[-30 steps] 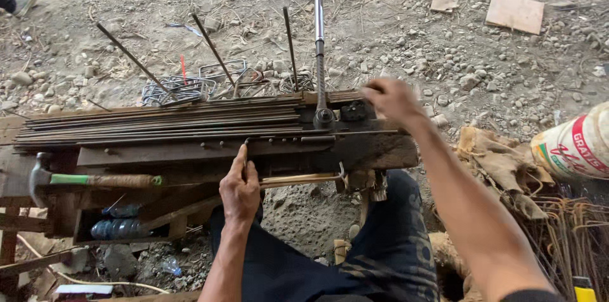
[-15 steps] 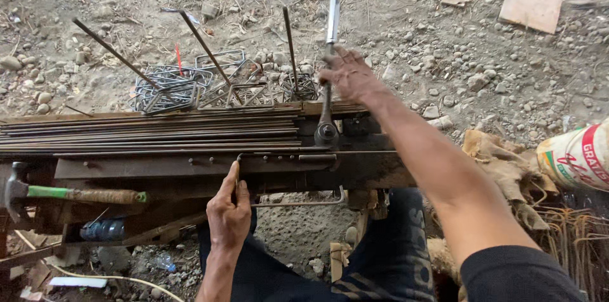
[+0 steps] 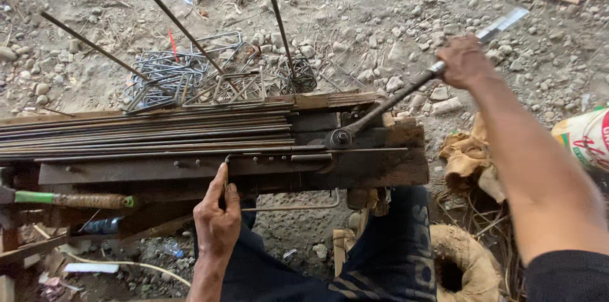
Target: The person bends thin metal rods into rectangular shapes using a manual bending jig. They insert each rod into the jig, rotate a crank to bend the metal, and then remove the finished piece.
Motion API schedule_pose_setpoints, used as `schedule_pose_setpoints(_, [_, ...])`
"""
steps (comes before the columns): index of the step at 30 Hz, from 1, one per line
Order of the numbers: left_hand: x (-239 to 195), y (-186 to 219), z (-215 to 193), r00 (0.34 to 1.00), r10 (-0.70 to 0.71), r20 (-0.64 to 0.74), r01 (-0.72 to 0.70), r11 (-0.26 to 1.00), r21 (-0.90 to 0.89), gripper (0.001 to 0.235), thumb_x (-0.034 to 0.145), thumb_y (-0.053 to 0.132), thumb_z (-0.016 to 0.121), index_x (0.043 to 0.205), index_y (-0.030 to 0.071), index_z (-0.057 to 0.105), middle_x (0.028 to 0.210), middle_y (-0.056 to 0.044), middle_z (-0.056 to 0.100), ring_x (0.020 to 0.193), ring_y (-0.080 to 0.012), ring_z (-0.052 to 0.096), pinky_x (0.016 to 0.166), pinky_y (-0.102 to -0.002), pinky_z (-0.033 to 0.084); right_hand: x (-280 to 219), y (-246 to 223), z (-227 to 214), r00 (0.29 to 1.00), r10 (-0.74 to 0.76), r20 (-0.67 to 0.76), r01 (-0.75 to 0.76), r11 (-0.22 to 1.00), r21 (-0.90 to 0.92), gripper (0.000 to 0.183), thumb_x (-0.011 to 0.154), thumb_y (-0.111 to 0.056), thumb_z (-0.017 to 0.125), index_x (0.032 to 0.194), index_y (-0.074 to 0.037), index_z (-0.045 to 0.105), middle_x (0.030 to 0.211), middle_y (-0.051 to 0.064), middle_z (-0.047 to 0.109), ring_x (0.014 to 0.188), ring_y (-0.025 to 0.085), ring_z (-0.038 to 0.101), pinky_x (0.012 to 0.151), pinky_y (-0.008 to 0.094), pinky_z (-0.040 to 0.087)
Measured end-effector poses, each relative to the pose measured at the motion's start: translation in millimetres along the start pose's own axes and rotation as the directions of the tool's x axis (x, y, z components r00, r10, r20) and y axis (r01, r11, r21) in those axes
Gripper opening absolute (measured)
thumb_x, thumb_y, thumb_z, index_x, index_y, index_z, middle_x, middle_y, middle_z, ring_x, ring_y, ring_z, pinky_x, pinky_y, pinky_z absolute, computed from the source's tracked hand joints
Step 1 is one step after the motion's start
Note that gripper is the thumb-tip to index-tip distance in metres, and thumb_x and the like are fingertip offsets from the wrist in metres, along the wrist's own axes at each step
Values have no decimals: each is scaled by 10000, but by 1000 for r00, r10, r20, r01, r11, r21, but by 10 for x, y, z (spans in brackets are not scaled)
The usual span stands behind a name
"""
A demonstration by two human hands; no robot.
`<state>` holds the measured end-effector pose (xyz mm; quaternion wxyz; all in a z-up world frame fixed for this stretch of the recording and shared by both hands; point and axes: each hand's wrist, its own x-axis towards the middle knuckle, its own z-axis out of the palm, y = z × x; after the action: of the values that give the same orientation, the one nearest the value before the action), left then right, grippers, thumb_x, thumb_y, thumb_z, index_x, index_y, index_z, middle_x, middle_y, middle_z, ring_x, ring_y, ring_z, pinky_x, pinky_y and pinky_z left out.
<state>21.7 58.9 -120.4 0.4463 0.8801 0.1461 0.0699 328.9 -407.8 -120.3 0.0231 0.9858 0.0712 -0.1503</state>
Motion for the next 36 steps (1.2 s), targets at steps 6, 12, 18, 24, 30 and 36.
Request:
schedule_pose_setpoints(6, [-1,80,-48,989,-124,77,126,992,-12,511,964,236,537,1462,188,433,1473,-81,489,1360,-377,478,1129,-538,496,-62,126,-42,972,45,229,-10,988,-152,218,996,-183,603,1198,-173,683,989,72,653,919,230,625,900,363,580])
schedule_pose_setpoints(12, [-242,886,273,959,285,2,-235,788,569,453,876,215,711,1309,175,588,1051,-46,619,1020,-264,507,880,-374,363,-74,183,36,972,64,225,-20,981,-193,77,968,-133,616,895,-125,636,820,42,556,853,218,568,880,336,510])
schedule_pose_setpoints(18, [-493,952,820,830,453,324,-549,764,339,159,994,324,583,959,197,674,833,24,605,738,-203,551,794,-390,372,-320,87,-170,945,176,276,-154,983,-101,479,959,-82,643,1417,-209,583,1231,109,696,1072,248,666,1029,346,531])
schedule_pose_setpoints(24, [-483,919,733,821,443,360,-538,811,228,187,985,332,571,903,210,685,791,26,597,734,-206,542,754,-392,332,-678,276,124,919,282,276,-197,934,-299,252,969,-364,663,950,-114,685,796,28,610,778,161,610,828,277,585])
schedule_pose_setpoints(30, [-516,822,738,835,432,341,-517,827,220,242,974,451,566,948,244,690,771,-1,583,787,-188,618,888,-346,386,-1560,369,357,940,256,225,-196,946,-259,387,913,-485,513,1130,-293,770,1191,28,786,1247,243,659,1097,455,427])
schedule_pose_setpoints(36, [-485,649,798,825,458,331,-535,821,198,253,960,479,571,956,259,696,773,15,595,808,-194,629,913,-361,388,-2360,267,736,889,425,169,-411,905,-110,407,888,-496,520,1052,-251,802,1182,32,793,1241,263,666,1070,479,464])
